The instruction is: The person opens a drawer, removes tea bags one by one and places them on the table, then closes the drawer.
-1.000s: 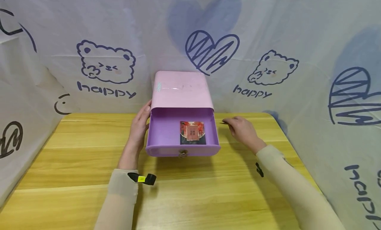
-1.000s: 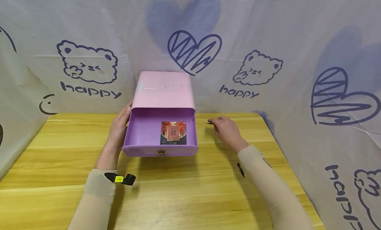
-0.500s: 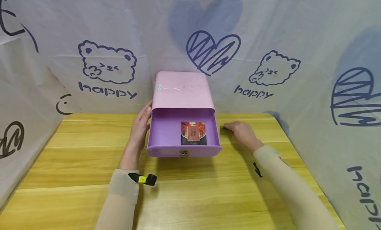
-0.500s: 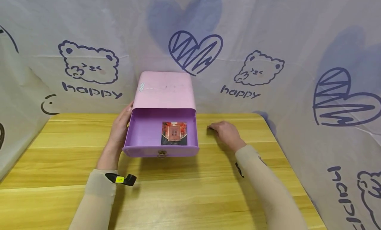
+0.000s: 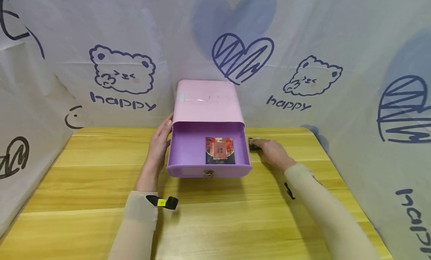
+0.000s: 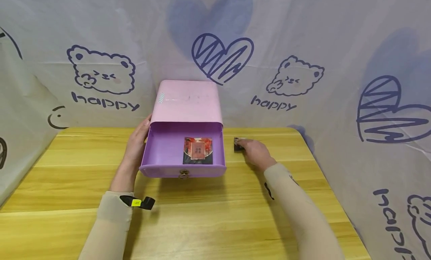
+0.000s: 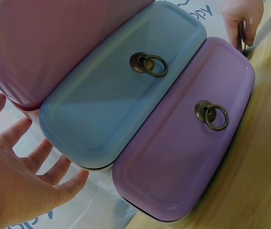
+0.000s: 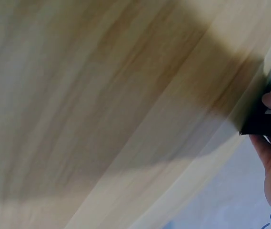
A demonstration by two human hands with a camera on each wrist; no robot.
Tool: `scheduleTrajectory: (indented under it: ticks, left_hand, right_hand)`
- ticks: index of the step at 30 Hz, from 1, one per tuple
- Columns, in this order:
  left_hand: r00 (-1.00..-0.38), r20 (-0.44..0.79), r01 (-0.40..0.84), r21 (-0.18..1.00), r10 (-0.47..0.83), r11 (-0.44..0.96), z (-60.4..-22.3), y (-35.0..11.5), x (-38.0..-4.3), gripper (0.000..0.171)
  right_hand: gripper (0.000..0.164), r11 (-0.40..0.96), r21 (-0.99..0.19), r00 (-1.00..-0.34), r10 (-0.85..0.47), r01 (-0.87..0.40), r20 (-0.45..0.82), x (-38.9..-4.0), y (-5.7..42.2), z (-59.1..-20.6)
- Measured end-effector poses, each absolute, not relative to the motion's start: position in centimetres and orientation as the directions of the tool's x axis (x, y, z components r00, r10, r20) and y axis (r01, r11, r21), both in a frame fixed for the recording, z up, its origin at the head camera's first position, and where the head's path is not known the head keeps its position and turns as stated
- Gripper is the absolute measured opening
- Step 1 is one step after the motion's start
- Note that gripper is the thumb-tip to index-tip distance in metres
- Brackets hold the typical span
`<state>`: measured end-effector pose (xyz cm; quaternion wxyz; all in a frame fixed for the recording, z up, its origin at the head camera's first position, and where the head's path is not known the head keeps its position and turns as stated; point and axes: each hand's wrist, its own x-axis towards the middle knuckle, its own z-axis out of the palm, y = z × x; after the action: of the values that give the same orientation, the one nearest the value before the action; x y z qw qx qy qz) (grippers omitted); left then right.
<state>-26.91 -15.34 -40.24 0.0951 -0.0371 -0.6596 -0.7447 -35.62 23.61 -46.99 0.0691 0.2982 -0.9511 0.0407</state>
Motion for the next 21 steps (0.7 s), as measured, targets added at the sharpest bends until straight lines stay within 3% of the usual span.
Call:
scheduleTrajectory:
  ticks: [10, 21]
  left_hand:
    - [-0.979, 0.187, 0.196, 0.974, -0.086, -0.114, -40.2, -15.3, -26.9, 0.048]
    - [-0.978, 0.188, 0.198, 0.974, -0.089, -0.112, -40.3, -15.4, -26.9, 0.047]
  right_hand:
    - [0.061, 0.895, -0.143, -0.900, -0.433, -0.422, -0.054, -36.6, 23.2, -47.1]
    - [0.063, 0.898, -0.206, -0.909, -0.409, -0.387, -0.074, -36.9, 23.2, -47.2]
